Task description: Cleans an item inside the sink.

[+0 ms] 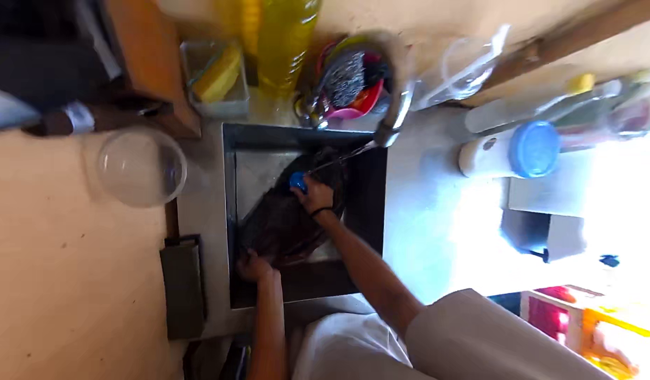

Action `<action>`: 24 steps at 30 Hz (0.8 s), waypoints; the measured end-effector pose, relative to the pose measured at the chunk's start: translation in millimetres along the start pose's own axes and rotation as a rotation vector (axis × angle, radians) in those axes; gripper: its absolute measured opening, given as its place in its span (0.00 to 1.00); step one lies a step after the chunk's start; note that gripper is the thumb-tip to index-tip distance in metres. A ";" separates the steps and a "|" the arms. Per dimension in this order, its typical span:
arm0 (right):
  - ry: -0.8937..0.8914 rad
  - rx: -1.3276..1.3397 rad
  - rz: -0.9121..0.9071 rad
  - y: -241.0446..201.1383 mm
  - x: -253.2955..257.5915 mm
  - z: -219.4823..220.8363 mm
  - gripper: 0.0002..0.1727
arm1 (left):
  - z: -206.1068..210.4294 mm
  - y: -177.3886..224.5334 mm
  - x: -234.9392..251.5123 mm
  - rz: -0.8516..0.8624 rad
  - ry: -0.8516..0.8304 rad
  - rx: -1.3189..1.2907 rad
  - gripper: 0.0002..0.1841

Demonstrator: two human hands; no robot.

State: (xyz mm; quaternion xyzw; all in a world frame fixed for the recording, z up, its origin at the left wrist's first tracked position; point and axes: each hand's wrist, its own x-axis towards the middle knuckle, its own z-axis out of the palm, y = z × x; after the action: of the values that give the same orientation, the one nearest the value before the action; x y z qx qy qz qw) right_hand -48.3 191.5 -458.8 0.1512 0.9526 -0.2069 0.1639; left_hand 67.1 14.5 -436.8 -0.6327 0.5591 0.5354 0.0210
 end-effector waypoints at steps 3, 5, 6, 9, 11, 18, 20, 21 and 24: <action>0.040 0.173 0.298 -6.2 -28.8 0.8 0.31 | -23.5 15.0 -30.7 0.136 -0.095 0.552 0.41; -0.052 0.215 0.509 7.3 -31.3 -2.4 0.35 | -2.5 26.3 -57.0 0.338 -0.145 0.826 0.57; -0.074 0.259 0.558 19.4 -29.9 2.4 0.36 | 21.0 31.2 -66.2 0.481 -0.182 0.892 0.56; -0.119 0.314 0.541 41.9 -37.7 13.4 0.37 | 113.0 36.3 -34.0 0.708 -0.291 1.033 0.41; -0.198 0.286 0.517 44.5 -33.4 -5.2 0.36 | 164.5 33.8 4.3 0.807 -0.329 1.172 0.39; -0.295 0.229 -0.049 -18.0 22.0 0.4 0.30 | 116.7 19.1 28.6 0.745 -0.562 1.009 0.27; -0.255 0.182 -0.061 -6.4 53.7 -5.7 0.32 | 105.8 28.2 41.6 0.708 -0.582 0.894 0.25; -0.240 0.156 0.037 1.0 59.1 -24.3 0.33 | 99.3 29.3 44.2 0.660 -0.540 0.831 0.23; -0.139 0.108 0.334 19.7 49.1 -60.5 0.30 | 85.8 21.0 56.7 0.526 -0.378 0.691 0.23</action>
State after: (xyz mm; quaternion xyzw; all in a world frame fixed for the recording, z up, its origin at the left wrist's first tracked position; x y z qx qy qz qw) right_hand -100.6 246.3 -431.9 0.3014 0.8881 -0.2376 0.2530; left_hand -15.6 21.4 -501.1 -0.3170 0.8322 0.4109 0.1954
